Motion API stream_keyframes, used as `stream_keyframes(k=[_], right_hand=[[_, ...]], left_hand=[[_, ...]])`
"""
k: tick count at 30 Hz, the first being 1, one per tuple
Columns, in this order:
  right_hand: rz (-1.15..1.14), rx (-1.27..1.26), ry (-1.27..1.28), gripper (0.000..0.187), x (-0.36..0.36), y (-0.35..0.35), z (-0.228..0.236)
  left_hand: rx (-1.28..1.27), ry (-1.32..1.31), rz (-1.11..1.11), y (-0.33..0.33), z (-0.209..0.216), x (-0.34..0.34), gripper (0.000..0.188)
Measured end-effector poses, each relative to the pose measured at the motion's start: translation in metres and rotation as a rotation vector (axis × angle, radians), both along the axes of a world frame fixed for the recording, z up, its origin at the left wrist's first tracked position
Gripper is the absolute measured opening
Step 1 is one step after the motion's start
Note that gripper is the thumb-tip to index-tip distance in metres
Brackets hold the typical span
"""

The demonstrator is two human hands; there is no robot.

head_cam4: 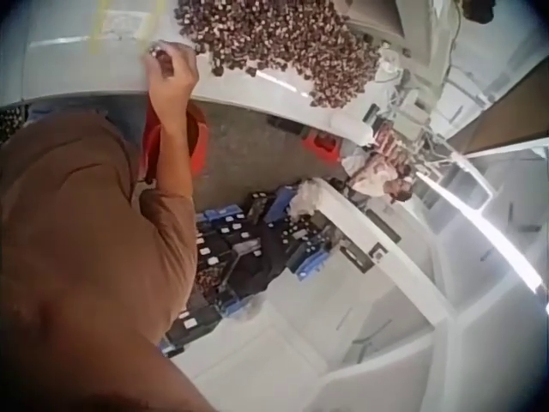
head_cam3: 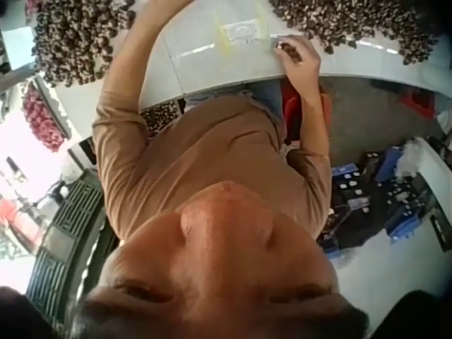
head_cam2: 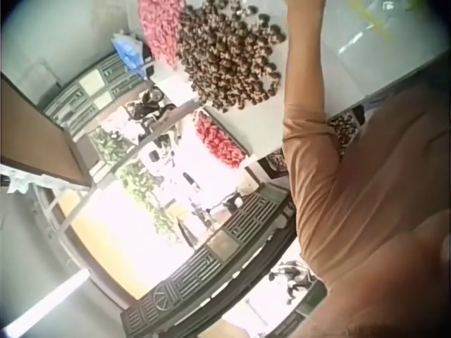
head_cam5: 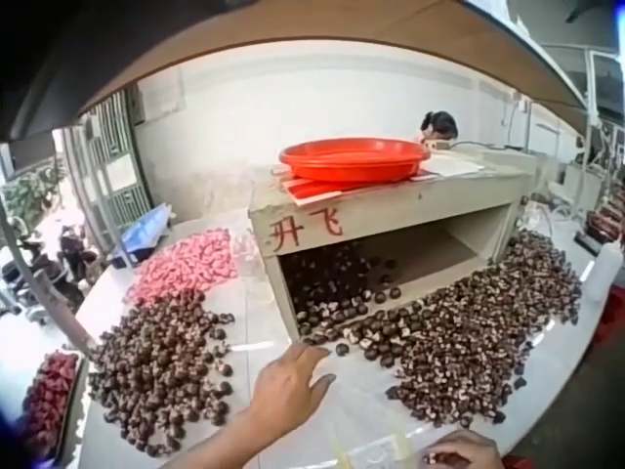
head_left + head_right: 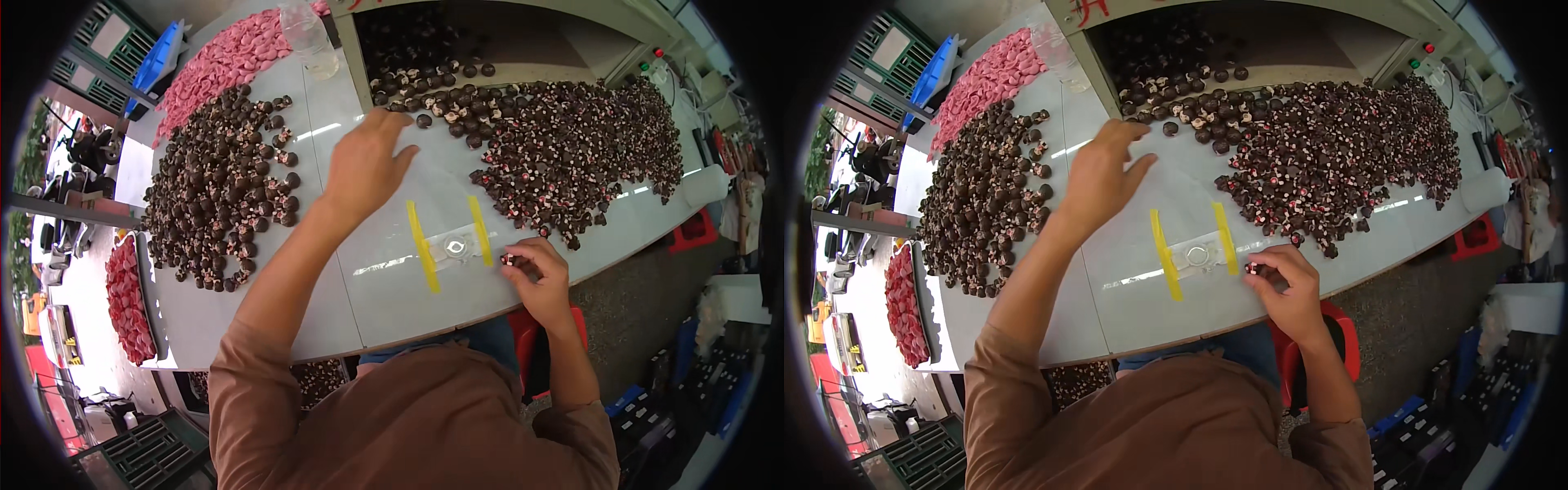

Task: Selecting small brown toy components from a large pile and placing them into a measuring gauge on the workbench.

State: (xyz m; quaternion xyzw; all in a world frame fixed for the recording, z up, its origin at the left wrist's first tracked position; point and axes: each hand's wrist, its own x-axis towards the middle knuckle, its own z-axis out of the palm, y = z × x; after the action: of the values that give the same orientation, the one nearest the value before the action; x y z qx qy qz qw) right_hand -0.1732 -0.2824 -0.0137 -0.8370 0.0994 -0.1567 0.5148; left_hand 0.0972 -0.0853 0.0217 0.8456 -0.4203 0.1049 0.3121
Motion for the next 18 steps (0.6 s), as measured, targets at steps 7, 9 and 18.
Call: stream_keyframes(k=[7, 9, 18], right_hand=[[0.018, -0.003, -0.068, 0.035, 0.005, 0.003, -0.001], [0.034, -0.016, -0.082, 0.036, 0.003, 0.0, -0.002], [0.036, 0.114, -0.01, 0.033, -0.002, -0.007, -0.007]], left_hand=[[0.279, -0.281, -0.428, -0.083, -0.024, 0.023, 0.022], [0.269, -0.253, -0.452, -0.088, -0.023, 0.024, 0.021], [0.015, 0.49, -0.31, -0.004, -0.007, -0.019, 0.023]])
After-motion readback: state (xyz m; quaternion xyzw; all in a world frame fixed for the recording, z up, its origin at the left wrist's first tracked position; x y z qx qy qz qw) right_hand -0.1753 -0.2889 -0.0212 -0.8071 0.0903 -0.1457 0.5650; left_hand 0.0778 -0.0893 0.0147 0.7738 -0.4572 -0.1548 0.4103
